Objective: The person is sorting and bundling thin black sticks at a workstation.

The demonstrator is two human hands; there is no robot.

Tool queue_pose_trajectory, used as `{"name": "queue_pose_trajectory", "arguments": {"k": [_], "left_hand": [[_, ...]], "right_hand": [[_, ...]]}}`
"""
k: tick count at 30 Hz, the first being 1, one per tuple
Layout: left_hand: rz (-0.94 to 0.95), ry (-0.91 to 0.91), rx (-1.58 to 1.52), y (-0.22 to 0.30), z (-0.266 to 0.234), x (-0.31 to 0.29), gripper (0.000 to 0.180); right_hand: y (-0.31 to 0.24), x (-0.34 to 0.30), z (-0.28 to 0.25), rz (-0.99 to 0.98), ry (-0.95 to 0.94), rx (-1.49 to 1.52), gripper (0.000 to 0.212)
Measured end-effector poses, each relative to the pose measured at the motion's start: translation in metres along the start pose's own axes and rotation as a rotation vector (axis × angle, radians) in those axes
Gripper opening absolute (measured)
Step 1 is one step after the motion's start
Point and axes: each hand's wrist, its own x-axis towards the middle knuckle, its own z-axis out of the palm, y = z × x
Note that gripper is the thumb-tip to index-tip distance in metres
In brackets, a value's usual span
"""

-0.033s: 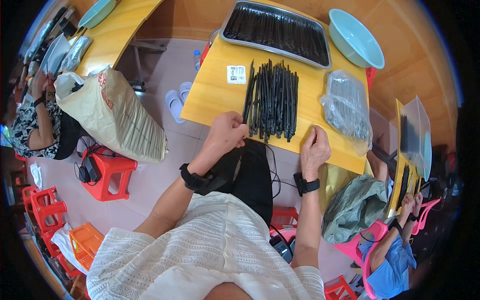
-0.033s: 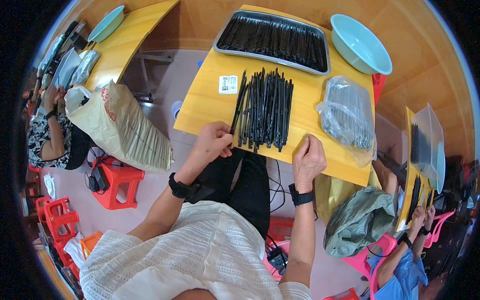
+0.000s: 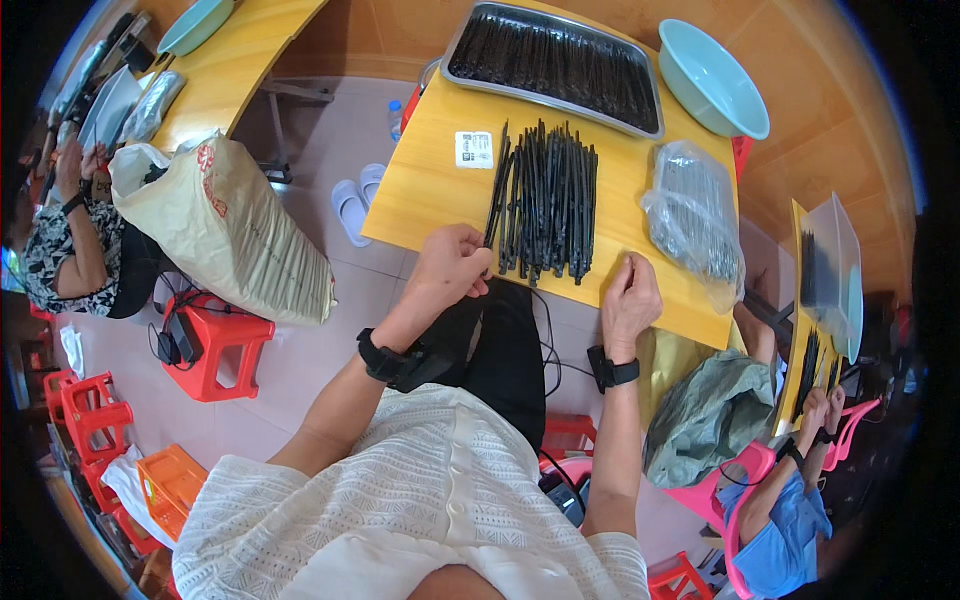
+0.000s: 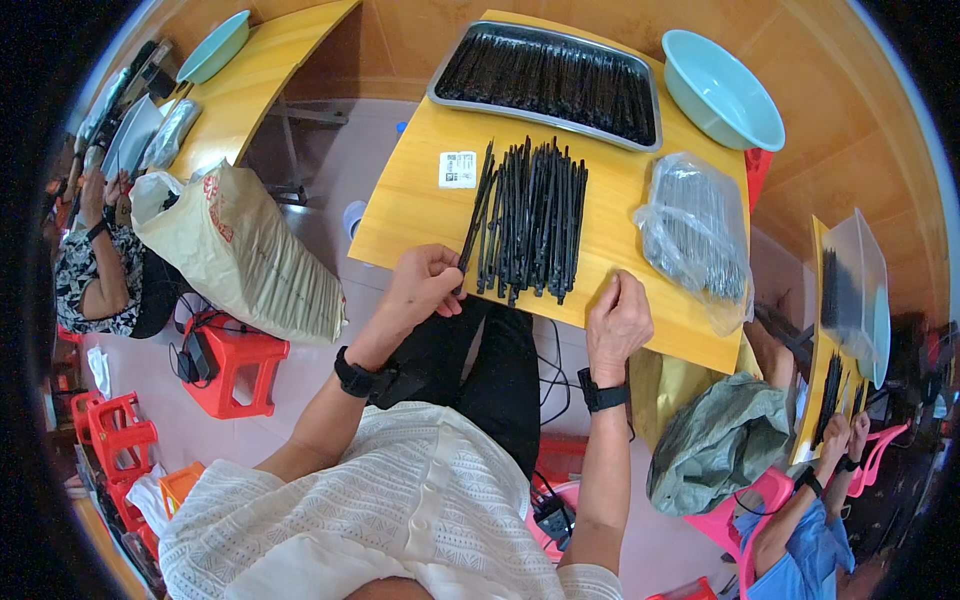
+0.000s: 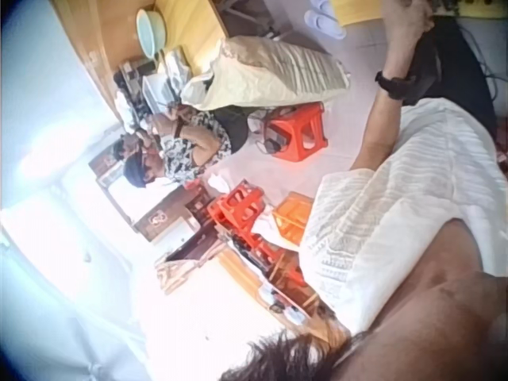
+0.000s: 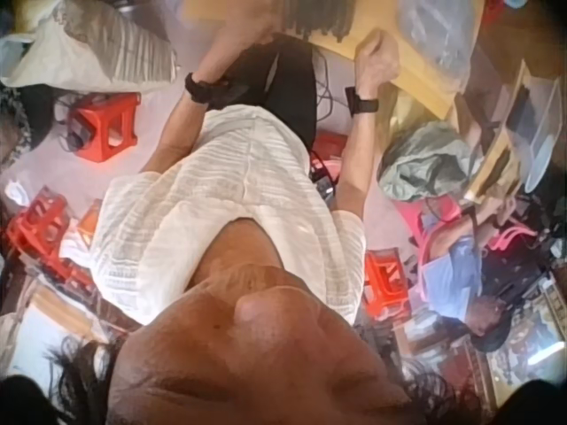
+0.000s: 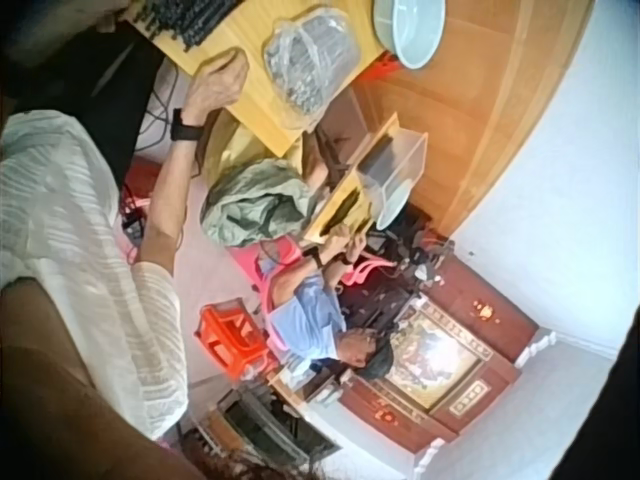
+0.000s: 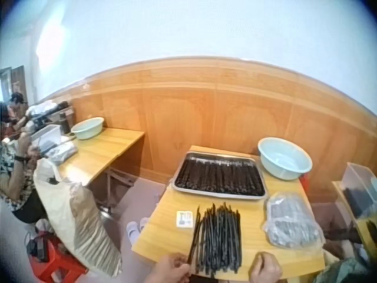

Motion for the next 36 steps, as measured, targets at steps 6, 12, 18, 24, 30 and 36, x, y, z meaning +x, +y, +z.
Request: {"name": "queue_pose_trajectory", "arguments": {"k": [6,12,18,24,30,36], "left_hand": [[-0.039,-0.086,-0.154,-0.001,-0.02,-0.016,0.014],[0.054,-0.149,-0.247,-0.002,-0.026,-0.035,0.014],[0.046,-0.388,-0.285,-0.005,-0.001,-0.044,0.016],[0.026,-0.478,-0.3,0.006,0.011,-0.049,0.013],[-0.006,-0.503,-0.359,-0.001,0.007,-0.044,0.013],[0.017,-0.47,-0.411,0.005,0.007,-0.042,0.009]], "right_hand": [[0.002,-0.001,0.0,0.005,-0.024,0.0,0.012],[-0.009,0.0,-0.028,0.51,-0.141,0.737,0.015],[-0.103,0.004,-0.047,0.528,-0.607,1.091,0.018],[-0.096,0.002,-0.041,0.647,-0.647,1.17,0.011],[-0.099,-0.008,-0.046,0.564,-0.573,1.143,0.008],[-0.096,-0.006,-0.057,0.592,-0.436,1.18,0.011]]}}
